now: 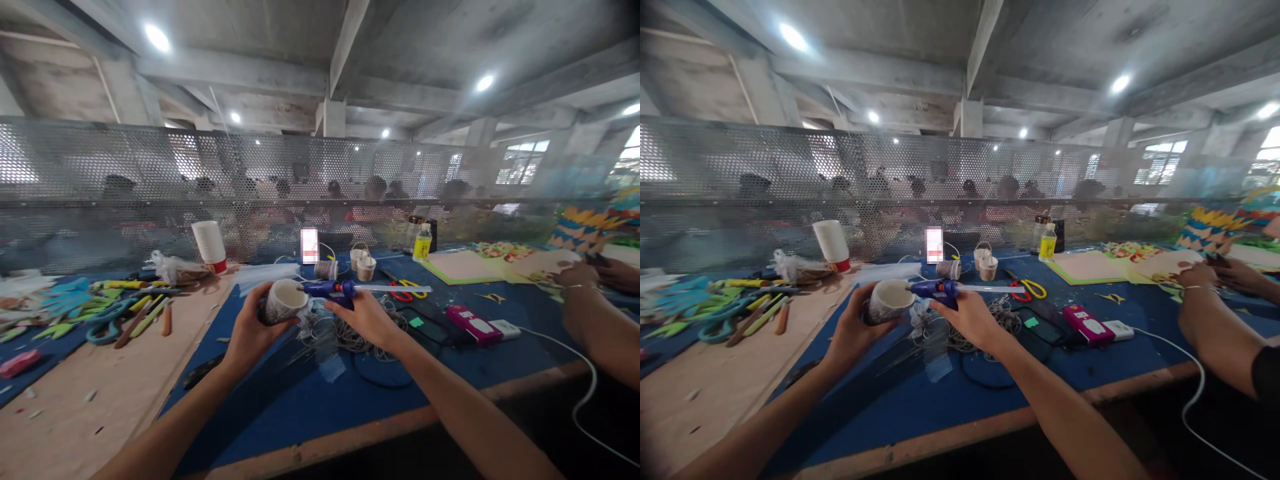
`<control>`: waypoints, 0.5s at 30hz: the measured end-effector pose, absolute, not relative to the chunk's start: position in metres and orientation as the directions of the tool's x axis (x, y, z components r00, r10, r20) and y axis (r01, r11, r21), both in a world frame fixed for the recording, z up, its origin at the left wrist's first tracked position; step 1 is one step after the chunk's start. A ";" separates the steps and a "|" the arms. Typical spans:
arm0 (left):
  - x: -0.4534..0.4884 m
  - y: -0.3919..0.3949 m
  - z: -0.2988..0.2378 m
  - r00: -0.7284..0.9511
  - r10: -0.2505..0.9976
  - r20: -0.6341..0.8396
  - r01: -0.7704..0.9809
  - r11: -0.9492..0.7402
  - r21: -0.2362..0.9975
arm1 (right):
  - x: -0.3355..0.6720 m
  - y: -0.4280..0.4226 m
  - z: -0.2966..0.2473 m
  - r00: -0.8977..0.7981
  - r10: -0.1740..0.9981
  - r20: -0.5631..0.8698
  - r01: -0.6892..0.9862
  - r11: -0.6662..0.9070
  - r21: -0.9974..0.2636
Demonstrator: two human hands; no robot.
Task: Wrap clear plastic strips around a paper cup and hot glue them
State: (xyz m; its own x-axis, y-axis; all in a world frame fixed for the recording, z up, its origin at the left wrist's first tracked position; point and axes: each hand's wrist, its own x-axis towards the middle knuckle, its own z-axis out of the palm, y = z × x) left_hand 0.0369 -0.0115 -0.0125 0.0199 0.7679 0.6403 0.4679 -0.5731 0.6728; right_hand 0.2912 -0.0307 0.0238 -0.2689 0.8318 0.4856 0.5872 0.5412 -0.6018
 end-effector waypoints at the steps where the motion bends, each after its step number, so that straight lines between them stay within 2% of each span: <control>1: 0.037 -0.012 -0.012 0.022 0.765 0.644 0.468 -0.577 0.670 | 0.291 -0.030 0.023 -0.274 0.837 0.474 0.586 0.536 -0.608; 4: 0.037 -0.015 -0.009 0.021 0.746 0.665 0.494 -0.586 0.642 | 0.292 -0.029 0.021 -0.275 0.857 0.435 0.568 0.510 -0.646; 8: 0.037 -0.015 -0.009 0.019 0.720 0.694 0.528 -0.597 0.604 | 0.294 -0.027 0.023 -0.301 0.909 0.288 0.481 0.405 -0.777; 11: 0.037 -0.013 -0.011 -0.005 0.730 0.684 0.450 -0.609 0.653 | 0.295 -0.030 0.028 -0.335 0.911 0.241 0.387 0.366 -0.846; 15: 0.039 -0.012 -0.009 -0.056 0.762 0.645 0.340 -0.593 0.730 | 0.295 -0.034 0.033 -0.347 0.909 0.233 0.340 0.353 -0.871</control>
